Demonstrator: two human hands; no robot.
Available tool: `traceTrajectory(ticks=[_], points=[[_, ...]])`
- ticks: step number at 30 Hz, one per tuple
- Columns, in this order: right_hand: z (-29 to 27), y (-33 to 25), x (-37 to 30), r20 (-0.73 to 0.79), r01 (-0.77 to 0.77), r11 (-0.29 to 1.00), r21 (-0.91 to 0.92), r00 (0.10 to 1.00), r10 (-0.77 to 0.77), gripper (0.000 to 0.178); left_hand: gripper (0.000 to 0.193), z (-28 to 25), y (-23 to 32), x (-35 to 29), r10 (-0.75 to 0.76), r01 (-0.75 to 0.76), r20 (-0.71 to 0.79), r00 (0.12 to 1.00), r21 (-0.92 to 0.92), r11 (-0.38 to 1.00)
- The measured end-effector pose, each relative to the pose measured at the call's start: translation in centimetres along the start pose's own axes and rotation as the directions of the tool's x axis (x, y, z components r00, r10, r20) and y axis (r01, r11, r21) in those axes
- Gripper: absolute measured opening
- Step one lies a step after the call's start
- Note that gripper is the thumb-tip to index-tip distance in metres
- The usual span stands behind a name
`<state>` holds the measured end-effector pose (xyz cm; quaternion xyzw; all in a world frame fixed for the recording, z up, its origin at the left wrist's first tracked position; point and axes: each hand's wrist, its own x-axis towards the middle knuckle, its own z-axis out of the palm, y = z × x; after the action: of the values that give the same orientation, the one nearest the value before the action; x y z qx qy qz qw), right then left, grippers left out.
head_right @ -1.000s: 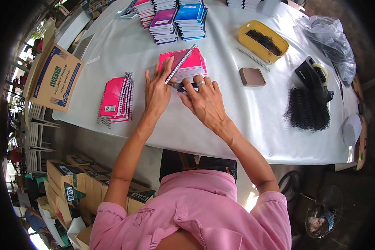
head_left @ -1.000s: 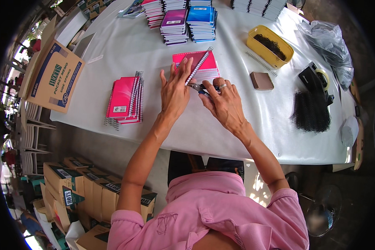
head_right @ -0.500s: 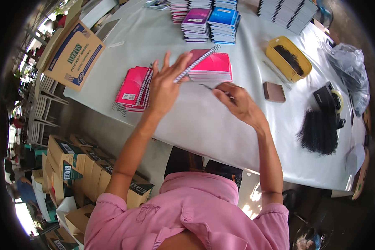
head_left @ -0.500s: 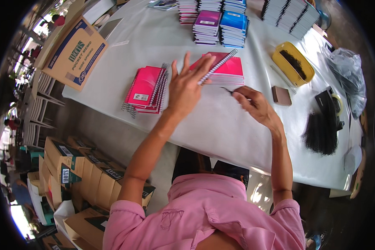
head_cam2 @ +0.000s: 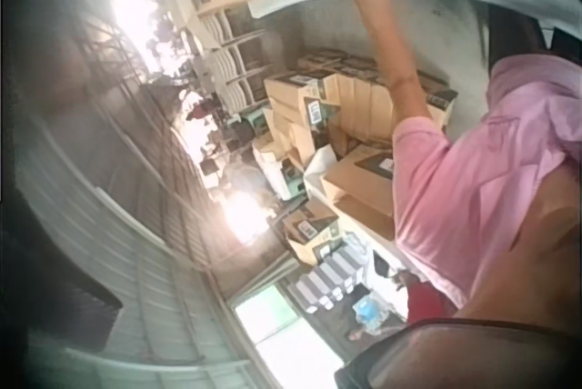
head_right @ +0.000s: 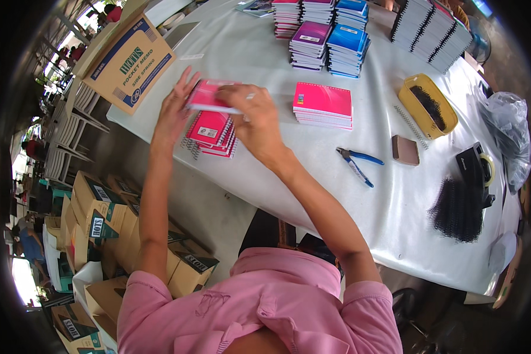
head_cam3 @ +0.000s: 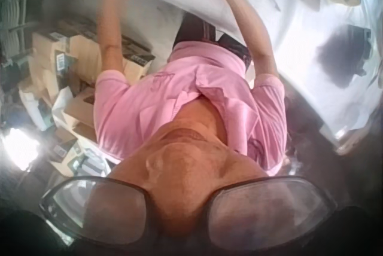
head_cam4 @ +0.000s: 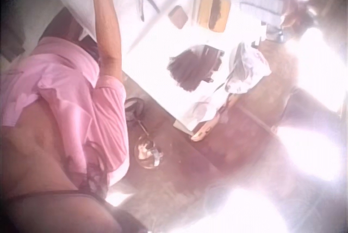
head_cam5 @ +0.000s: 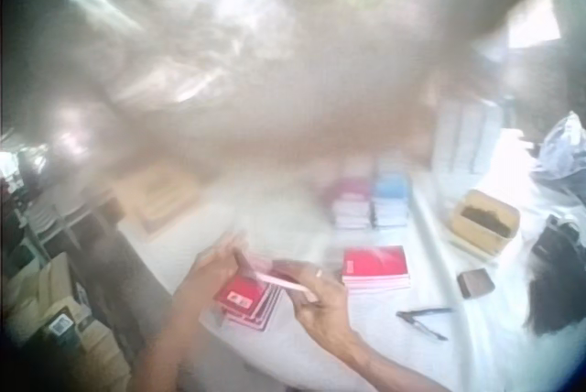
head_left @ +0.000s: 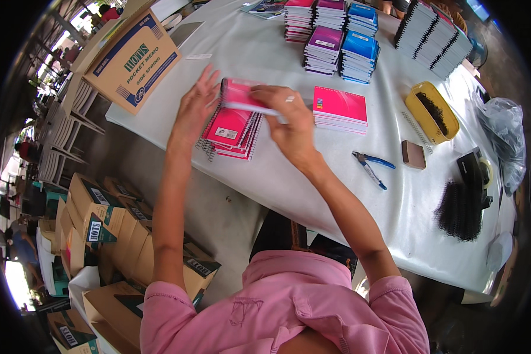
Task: The person assembles spiral-bound notebooks by inserting a metal coil into the punched holes of a pink notebook cover and pages. They use pliers to secure the ends of the coil and a small block to smooth the binding. The finished notebooks are stacked on the table.
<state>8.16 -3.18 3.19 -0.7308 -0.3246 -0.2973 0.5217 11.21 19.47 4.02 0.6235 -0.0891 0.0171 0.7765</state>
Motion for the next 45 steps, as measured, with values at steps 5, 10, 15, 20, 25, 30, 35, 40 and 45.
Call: traceTrajectory(ticks=[5,10,15,20,25,30,35,40,45], points=[[6.1,2.4,-2.0,0.408,0.32,0.884,-0.341,0.897,-0.167,0.033,0.064,-5.8,-2.9,0.4,-0.263,0.257,-0.051,0.963,0.457,0.852],[-1.4,4.5,-4.1,0.137,0.042,0.896,-0.442,0.99,0.021,0.03,0.061,-4.7,-4.3,-1.1,-0.263,0.289,-0.124,0.957,0.493,0.82],[-12.2,10.8,-4.4,-0.337,-0.388,0.459,-0.799,0.922,0.193,0.04,0.062,-1.2,-3.6,-1.0,0.078,0.121,-0.157,0.985,0.93,0.346],[-17.3,14.8,-3.5,-0.085,-0.851,0.526,-0.011,0.525,0.847,0.035,0.063,4.5,-4.2,-0.1,0.281,-0.202,0.102,0.954,0.912,0.357],[-16.8,13.8,-2.3,-0.03,-0.905,0.411,-0.104,0.416,0.909,0.034,0.065,10.7,-8.6,0.6,0.201,-0.245,0.159,0.967,0.8,0.547],[-18.0,15.6,-2.7,0.011,-0.882,0.468,0.043,0.469,0.883,0.033,0.073,14.1,-11.3,2.3,-0.097,-0.011,0.171,0.98,0.539,0.842],[-19.2,15.5,-3.1,-0.152,-0.84,0.538,-0.068,0.541,0.827,0.033,0.082,15.4,-11.2,1.7,0.06,-0.1,0.081,0.995,0.694,0.713],[-16.2,4.4,-6.9,0.05,-0.633,0.603,0.485,0.709,0.703,0.028,0.094,15.5,-8.4,-1.9,-0.114,0.086,0.182,0.977,0.155,0.984],[-12.4,3.4,-14.0,0.064,-0.783,0.567,0.255,0.599,0.798,0.031,0.094,15.8,-11.7,-7.4,-0.127,0.105,0.293,0.948,0.088,0.991]])
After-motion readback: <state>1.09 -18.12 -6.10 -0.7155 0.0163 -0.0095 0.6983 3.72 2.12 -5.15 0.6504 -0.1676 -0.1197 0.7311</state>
